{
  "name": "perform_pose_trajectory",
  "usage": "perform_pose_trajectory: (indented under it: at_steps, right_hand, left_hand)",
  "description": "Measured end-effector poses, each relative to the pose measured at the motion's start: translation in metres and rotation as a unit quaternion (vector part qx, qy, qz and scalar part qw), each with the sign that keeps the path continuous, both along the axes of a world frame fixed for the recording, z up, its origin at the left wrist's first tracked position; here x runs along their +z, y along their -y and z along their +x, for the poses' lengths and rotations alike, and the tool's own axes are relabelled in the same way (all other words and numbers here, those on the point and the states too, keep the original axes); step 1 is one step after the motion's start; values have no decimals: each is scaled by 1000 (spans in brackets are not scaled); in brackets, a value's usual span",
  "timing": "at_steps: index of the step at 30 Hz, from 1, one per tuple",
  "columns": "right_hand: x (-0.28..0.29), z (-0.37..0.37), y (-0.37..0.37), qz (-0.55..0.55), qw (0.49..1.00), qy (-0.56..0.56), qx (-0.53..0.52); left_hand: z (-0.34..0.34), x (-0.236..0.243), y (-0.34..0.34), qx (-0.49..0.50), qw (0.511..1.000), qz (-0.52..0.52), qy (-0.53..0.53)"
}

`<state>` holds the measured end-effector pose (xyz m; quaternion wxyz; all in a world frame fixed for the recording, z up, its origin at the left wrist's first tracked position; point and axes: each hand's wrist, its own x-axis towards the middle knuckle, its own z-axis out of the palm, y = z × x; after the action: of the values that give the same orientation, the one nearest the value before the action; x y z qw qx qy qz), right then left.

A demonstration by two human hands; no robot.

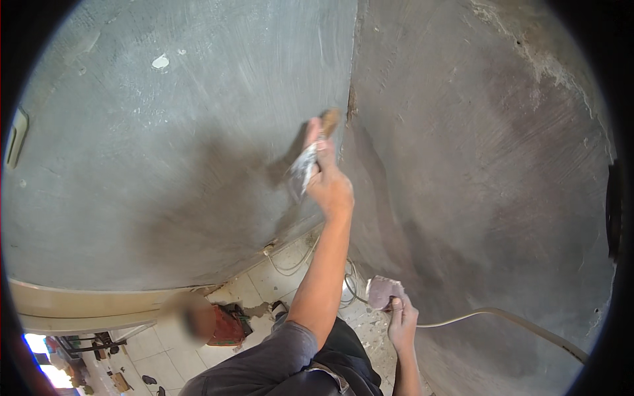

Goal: Scraping and sanding damaged sections of a wall and ceiling to prepare for repair.

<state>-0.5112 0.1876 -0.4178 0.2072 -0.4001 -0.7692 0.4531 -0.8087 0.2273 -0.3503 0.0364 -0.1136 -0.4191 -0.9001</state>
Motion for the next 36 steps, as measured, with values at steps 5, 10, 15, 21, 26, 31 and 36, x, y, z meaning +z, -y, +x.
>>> perform_pose_trajectory:
  at_steps: [5, 10, 15, 21, 26, 31, 36]
  right_hand:
    - [-20, 5, -4, -8, 995, 51, 89]
    - [-24, 0, -7, -3, 990, 73, 124]
    - [-27, -11, -11, 11, 988, 73, 135]
    - [-25, -3, -10, 21, 979, 113, 168]
    - [-27, -8, -4, 12, 978, 85, 188]
    - [-23, -11, -9, 33, 977, 88, 191]
    - [-21, -15, 1, 42, 977, 71, 196]
  left_hand:
    - [-9, 9, 4, 88, 990, -105, -42]
    - [-7, 3, -19, 36, 998, -43, 14]
    - [-13, 1, -5, 99, 991, -85, -11]
    - [-10, 10, -3, 40, 998, -48, -18]
    - [-15, 14, -21, 88, 973, -132, -165]
    - [-6, 33, 3, 103, 987, -96, -78]
    - [-14, 13, -14, 45, 992, -83, -86]
